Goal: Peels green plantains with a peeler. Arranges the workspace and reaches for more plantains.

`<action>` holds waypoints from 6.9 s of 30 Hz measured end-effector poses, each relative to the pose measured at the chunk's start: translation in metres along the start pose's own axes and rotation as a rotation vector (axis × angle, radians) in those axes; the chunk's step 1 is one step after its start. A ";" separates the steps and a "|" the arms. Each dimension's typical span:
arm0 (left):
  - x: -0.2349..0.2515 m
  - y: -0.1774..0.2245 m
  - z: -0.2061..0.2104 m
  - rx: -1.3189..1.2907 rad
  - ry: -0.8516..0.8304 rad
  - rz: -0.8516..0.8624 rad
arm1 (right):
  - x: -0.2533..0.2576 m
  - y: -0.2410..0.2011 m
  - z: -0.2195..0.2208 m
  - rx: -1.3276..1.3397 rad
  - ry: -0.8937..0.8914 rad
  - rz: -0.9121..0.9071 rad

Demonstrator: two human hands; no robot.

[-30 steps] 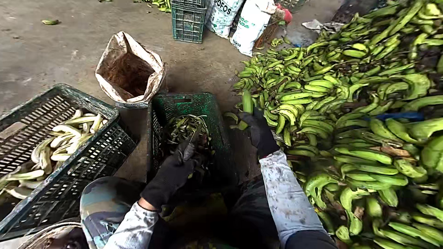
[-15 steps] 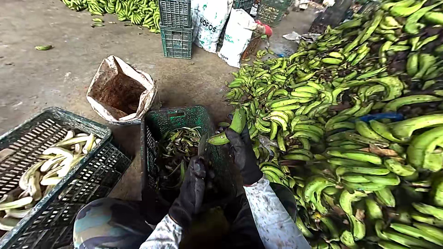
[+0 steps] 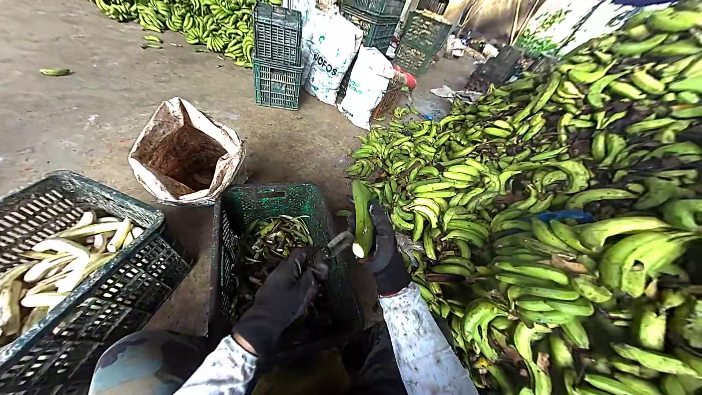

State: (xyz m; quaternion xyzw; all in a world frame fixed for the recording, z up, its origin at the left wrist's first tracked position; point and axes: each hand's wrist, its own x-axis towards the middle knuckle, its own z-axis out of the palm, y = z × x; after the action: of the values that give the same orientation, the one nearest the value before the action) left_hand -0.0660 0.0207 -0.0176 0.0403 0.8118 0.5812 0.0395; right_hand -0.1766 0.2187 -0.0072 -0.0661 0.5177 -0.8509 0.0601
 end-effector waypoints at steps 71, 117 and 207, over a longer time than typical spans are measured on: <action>0.018 -0.015 0.025 0.293 0.449 0.349 | 0.003 0.014 0.044 0.167 0.203 -0.238; 0.062 -0.026 -0.025 0.327 0.170 -0.145 | -0.021 0.035 0.020 -0.429 -0.170 0.215; 0.031 -0.044 -0.058 0.461 0.065 -0.353 | -0.006 0.073 -0.047 -0.715 0.137 0.181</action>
State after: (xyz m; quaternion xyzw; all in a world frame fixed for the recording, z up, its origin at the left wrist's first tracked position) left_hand -0.1045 -0.0445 -0.0410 -0.1126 0.9178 0.3664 0.1037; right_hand -0.1759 0.2274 -0.0935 0.0202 0.7885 -0.6103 0.0731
